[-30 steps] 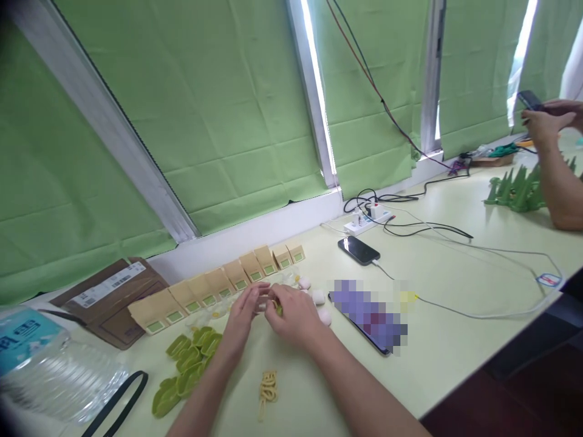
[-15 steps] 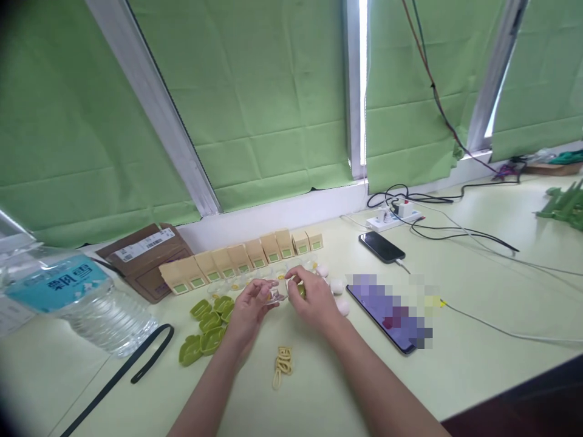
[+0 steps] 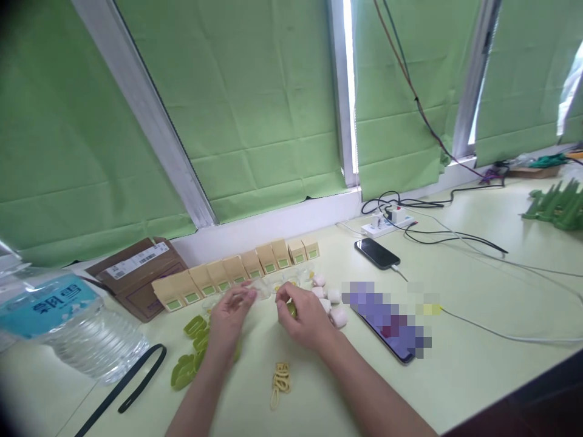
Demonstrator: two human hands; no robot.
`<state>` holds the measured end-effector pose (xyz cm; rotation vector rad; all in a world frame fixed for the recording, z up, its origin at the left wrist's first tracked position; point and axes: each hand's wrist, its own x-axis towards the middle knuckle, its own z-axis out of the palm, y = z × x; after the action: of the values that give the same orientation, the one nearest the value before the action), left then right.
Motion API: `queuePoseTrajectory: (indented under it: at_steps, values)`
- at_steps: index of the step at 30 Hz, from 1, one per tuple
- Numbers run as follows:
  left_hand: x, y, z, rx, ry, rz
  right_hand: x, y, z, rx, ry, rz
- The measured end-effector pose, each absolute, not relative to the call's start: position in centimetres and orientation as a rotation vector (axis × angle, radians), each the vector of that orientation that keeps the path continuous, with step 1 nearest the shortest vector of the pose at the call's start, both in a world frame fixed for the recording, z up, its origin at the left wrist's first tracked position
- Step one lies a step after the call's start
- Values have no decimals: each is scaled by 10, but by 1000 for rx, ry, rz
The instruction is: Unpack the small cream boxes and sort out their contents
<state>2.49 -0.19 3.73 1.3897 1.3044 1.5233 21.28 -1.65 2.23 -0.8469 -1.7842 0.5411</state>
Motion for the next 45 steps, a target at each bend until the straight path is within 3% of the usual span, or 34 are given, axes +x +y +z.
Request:
queuePoseTrajectory:
  at_steps: [3,12,16,23,45]
  values:
    - [-14,18,55,1463,1519,1542,211,-18,25,-828,-1832,538]
    - [-148,60,87,1919,2301,781,211,-20,30,-817,-1823,578]
    - [-156,65,78,1985,2339,453,210,-20,28,-821,-1822,563]
    - [-161,76,61,2042,2311,218,210,-18,26,-825,-1832,545]
    - [-145,87,49,2355,2046,268,210,-19,27,-840,-1852,560]
